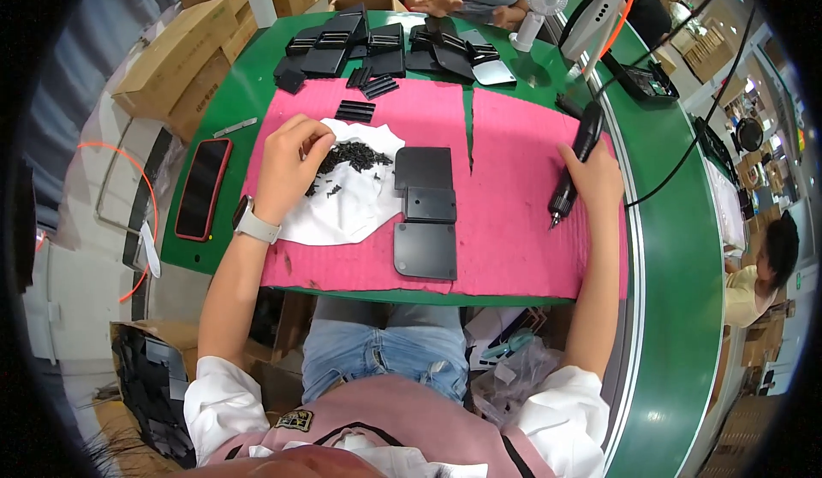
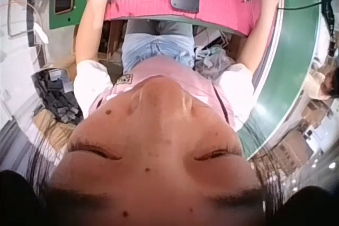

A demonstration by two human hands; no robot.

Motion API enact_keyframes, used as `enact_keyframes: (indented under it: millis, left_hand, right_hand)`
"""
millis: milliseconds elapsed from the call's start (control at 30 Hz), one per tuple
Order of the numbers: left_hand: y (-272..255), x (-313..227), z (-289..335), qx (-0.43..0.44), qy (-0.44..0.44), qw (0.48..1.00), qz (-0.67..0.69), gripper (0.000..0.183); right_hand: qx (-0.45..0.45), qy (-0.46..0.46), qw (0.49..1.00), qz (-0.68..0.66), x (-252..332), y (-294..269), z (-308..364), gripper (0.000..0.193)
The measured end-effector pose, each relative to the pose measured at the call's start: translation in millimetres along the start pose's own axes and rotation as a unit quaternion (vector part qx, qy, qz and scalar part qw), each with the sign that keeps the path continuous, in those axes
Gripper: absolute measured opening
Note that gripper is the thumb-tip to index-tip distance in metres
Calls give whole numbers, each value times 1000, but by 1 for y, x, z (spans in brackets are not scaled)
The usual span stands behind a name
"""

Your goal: Assembling black plastic components by driving small screws with an electric screwdriver at a factory workbench.

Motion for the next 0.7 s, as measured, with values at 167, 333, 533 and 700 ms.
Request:
enact_keyframes:
  millis: [167,333,533,700]
  left_hand:
    - [6,-1,0,-7,-74,990,117,12]
    - [15,-31,-15,-3,-197,905,378,18]
    - [35,-51,-14,86,-203,807,548,19]
    - [39,-61,-7,109,-178,827,522,14]
  right_hand:
    - [199,41,947,-249,2,24,-31,50]
    - [419,51,586,-692,66,-44,-1,43]
    - [410,-173,338,-829,126,-123,38,60]
    - [338,-288,296,-846,125,-118,53,60]
Point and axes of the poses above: each hand's wrist, its own z-axis away from the middle knuckle, its own y-axis out of the palm, x = y × z, the point moved 1 cm from there along -z, towards the middle knuckle, and after that the axes turned 14 degrees about y, right-handed, at the moved point
